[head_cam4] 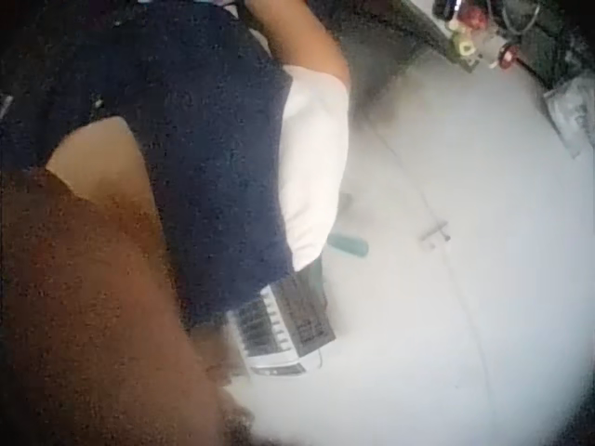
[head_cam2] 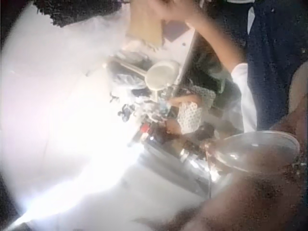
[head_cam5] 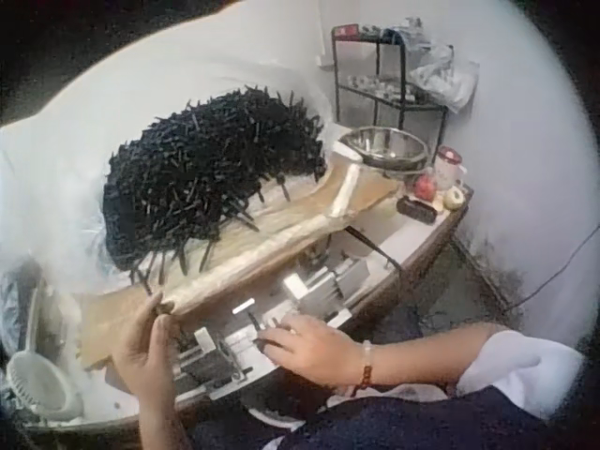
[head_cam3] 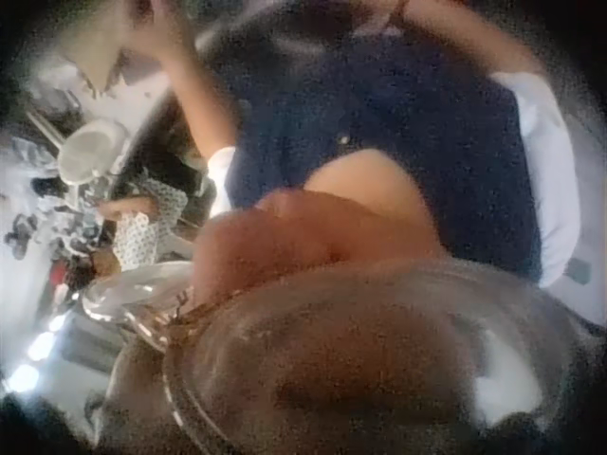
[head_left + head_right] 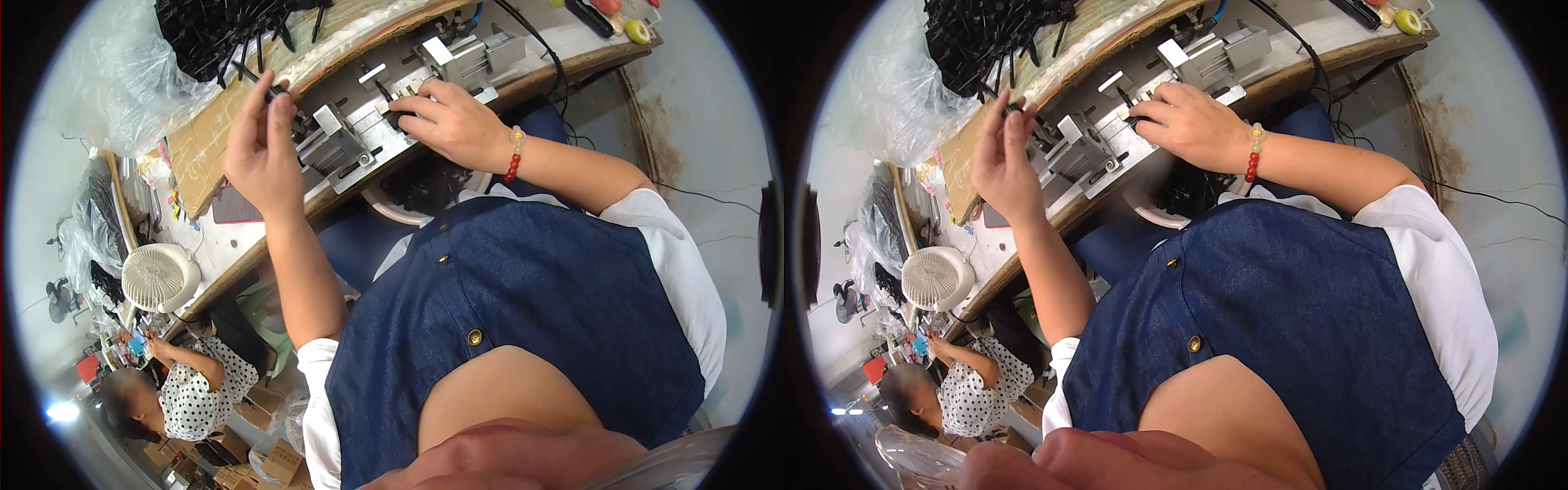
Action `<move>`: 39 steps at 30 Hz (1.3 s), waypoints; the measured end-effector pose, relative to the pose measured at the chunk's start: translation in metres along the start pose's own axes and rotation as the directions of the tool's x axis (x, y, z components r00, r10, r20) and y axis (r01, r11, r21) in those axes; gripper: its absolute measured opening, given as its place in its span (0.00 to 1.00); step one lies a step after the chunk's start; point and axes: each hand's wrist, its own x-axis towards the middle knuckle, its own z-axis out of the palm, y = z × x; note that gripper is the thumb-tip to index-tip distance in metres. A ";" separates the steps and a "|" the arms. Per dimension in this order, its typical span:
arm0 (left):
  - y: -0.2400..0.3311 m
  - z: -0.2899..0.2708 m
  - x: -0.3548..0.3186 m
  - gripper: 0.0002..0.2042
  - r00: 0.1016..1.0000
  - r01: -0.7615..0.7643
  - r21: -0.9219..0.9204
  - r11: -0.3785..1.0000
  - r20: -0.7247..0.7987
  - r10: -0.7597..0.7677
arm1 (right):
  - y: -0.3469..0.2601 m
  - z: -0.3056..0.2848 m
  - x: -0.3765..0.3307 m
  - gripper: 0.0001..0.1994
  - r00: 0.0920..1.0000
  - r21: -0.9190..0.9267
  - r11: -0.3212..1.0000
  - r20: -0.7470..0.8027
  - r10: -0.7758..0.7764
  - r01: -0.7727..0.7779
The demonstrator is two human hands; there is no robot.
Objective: The person repeatedly picks up small black plastic components from a pile on the table and inserts them into a metal jig. They manipulate the parts with their hands to fit them into the device, then remove the assembled units and place them into a white bowl below. The process is continuous and repetitive.
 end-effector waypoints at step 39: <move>-0.020 0.074 -0.087 0.17 0.954 -0.200 0.469 0.860 0.295 0.061 | 0.042 -0.054 0.034 0.11 0.923 0.665 0.725 -0.141 0.357 -0.179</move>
